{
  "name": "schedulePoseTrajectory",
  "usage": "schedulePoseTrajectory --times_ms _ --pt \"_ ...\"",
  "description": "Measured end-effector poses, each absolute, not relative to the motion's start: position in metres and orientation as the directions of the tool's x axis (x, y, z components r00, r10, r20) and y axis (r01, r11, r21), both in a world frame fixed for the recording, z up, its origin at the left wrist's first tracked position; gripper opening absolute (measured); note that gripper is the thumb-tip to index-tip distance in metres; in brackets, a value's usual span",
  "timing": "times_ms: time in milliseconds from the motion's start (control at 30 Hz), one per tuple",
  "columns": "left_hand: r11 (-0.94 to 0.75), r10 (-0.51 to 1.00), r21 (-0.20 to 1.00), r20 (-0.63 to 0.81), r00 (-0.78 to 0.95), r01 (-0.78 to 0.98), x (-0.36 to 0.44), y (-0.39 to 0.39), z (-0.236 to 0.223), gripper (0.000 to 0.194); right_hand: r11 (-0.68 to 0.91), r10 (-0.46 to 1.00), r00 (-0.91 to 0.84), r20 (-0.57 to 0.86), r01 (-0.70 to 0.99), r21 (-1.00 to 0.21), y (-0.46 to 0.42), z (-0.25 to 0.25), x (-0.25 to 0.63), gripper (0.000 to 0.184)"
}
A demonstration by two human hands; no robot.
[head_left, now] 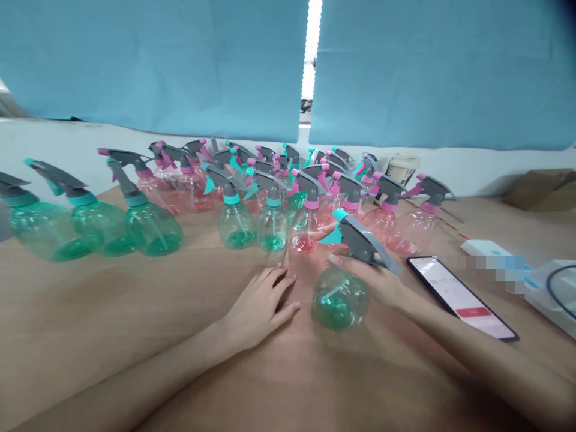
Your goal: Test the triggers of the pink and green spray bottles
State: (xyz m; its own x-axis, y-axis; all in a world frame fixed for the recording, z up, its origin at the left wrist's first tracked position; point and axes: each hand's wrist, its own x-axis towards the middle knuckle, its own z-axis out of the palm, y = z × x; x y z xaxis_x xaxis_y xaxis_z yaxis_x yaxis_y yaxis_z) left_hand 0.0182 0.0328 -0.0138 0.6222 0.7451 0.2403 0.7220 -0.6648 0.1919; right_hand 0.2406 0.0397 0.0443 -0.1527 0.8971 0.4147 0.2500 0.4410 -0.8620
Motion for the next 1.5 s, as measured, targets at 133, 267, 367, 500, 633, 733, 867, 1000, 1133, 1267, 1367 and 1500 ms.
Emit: schedulePoseTrajectory --times_ms 133,267,367,500,633,733,867,1000,1133,1267,1367,1500 --pt "-0.667 0.743 0.194 0.245 0.623 0.719 0.018 0.033 -0.014 0.043 0.443 0.896 -0.165 0.412 0.258 -0.859 0.040 0.044 0.241 0.014" --pt "-0.669 0.741 0.201 0.248 0.624 0.715 0.018 0.034 -0.014 0.043 0.467 0.883 -0.188 0.431 0.239 -0.851 0.039 0.048 0.241 0.008" --pt "-0.671 0.739 0.199 0.250 0.625 0.714 0.018 0.035 -0.015 0.043 0.474 0.879 -0.187 0.439 0.234 -0.849 0.039 0.050 0.239 0.008" --pt "-0.668 0.742 0.195 0.247 0.624 0.718 0.018 0.035 -0.015 0.043 0.468 0.881 -0.199 0.430 0.221 -0.856 0.039 0.049 0.240 0.011" --pt "-0.668 0.742 0.192 0.243 0.625 0.719 0.018 0.035 -0.015 0.044 0.480 0.873 -0.208 0.441 0.208 -0.852 0.039 0.050 0.240 0.009" --pt "-0.669 0.742 0.192 0.241 0.626 0.718 0.019 0.035 -0.014 0.043 0.473 0.877 -0.211 0.433 0.216 -0.854 0.039 0.052 0.239 0.011" --pt "-0.667 0.743 0.193 0.235 0.626 0.719 0.020 0.035 -0.013 0.044 0.441 0.890 -0.235 0.391 0.232 -0.867 0.038 0.055 0.239 0.013" --pt "-0.666 0.744 0.194 0.237 0.625 0.720 0.019 0.035 -0.014 0.043 0.444 0.891 -0.211 0.402 0.221 -0.868 0.037 0.056 0.238 0.017" --pt "-0.668 0.742 0.194 0.243 0.624 0.718 0.018 0.035 -0.015 0.043 0.431 0.898 -0.197 0.394 0.216 -0.876 0.037 0.054 0.238 0.016" --pt "-0.664 0.746 0.191 0.237 0.622 0.723 0.019 0.035 -0.014 0.043 0.432 0.900 -0.187 0.395 0.244 -0.868 0.038 0.050 0.240 0.011" --pt "-0.662 0.748 0.193 0.237 0.620 0.724 0.019 0.034 -0.013 0.043 0.452 0.891 -0.185 0.415 0.270 -0.850 0.038 0.051 0.241 0.007" --pt "-0.660 0.750 0.199 0.232 0.620 0.724 0.018 0.034 -0.013 0.042 0.453 0.888 -0.231 0.399 0.275 -0.848 0.037 0.057 0.240 0.006"
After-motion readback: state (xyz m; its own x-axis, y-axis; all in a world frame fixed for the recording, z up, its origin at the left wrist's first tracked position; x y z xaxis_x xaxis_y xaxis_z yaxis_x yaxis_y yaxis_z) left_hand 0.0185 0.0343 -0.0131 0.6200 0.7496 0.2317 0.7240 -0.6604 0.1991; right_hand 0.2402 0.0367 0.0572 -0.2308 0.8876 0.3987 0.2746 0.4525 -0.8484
